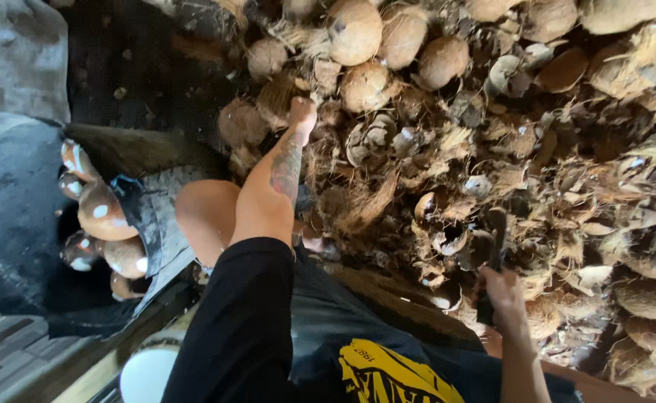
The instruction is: The person sits cross-legged on the ground and uses a large knife to peel the fibrous husk off a coconut. They rotate the coconut in their hands to remove the husk in strips, occasionally dipping the coconut into a white bucket of water to rinse it.
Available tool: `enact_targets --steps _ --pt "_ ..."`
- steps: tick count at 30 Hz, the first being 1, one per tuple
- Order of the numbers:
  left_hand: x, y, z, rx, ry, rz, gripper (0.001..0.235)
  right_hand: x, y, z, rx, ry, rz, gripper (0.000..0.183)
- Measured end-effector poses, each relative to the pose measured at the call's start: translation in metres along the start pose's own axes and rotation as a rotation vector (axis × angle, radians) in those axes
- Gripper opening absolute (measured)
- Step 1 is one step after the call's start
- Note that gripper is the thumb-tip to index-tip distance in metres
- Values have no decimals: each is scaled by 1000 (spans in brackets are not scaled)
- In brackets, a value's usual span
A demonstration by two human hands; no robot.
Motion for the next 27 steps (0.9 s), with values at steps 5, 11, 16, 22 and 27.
enact_targets --steps 5,11,16,22,27 --pt "-7 10 -4 -29 118 54 128 12 -8 -26 27 101 -77 28" --pt "-13 -2 -18 345 95 -120 81 22 -2 -38 95 165 -95 24" --pt "-23 -25 -2 539 166 -463 46 17 5 -33 60 146 -69 25" --pt "-12 -17 -17 422 -11 -510 49 14 2 -34 -31 105 -63 28" --pt "-13 -18 -7 593 184 -485 43 22 -6 -41 92 142 -62 23"
Point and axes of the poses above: each hand's wrist, its own x-axis towards the middle knuckle, its own z-axis out of the back of the hand, y = z × x, the point moved 7 cm from there along x, towards the middle knuckle, and after that the axes turned 14 degrees about -z, right-handed, at the moved point
